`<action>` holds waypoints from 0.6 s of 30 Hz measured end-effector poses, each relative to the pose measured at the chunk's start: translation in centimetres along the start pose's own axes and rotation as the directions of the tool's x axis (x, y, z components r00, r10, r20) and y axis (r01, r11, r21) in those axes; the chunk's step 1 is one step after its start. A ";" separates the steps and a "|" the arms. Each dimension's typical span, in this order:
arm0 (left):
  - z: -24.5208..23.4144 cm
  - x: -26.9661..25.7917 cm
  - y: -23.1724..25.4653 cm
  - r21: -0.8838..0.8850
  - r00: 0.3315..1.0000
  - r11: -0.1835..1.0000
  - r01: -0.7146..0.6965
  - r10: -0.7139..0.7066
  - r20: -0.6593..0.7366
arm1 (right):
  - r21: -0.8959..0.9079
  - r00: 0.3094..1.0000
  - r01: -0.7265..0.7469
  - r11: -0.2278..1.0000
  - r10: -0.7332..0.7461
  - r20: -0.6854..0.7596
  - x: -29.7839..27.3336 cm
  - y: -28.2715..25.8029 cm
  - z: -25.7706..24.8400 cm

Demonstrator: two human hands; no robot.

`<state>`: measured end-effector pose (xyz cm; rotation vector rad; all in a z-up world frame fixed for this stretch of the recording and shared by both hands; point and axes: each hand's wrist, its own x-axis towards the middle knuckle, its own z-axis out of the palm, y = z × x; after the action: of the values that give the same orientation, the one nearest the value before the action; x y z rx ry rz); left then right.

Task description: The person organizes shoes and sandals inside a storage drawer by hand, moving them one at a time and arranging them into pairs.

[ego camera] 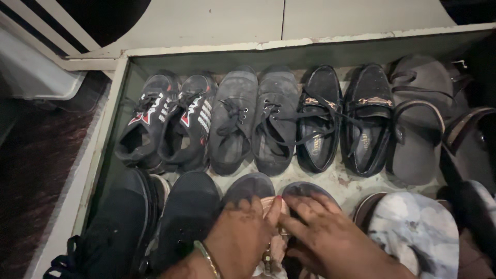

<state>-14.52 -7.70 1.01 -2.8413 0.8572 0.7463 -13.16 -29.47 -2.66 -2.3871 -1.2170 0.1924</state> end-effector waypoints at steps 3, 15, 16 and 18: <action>-0.3 0.2 0.6 -0.123 0.981 0.990 0.073 -0.093 -0.169 | -0.027 0.984 0.111 0.993 -0.114 -0.140 -1.1 0.2 -0.5; 0.5 2.3 -0.5 -0.405 0.922 0.891 -0.206 0.038 -0.386 | 0.201 0.982 -0.127 0.971 0.152 -0.113 -1.6 1.7 -0.8; 0.8 2.3 -0.7 -0.437 0.889 0.855 -0.278 0.057 -0.454 | 0.206 0.982 -0.130 0.970 0.154 -0.108 -1.6 1.5 -0.8; 1.2 2.5 -1.1 -0.459 0.849 0.817 -0.350 0.069 -0.524 | 0.233 0.977 -0.169 0.957 0.195 -0.090 -1.3 1.4 -0.8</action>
<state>-12.67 -7.79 -1.27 -3.5792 1.2213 0.3015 -12.67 -31.44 -2.68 -2.2764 -0.8738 0.2369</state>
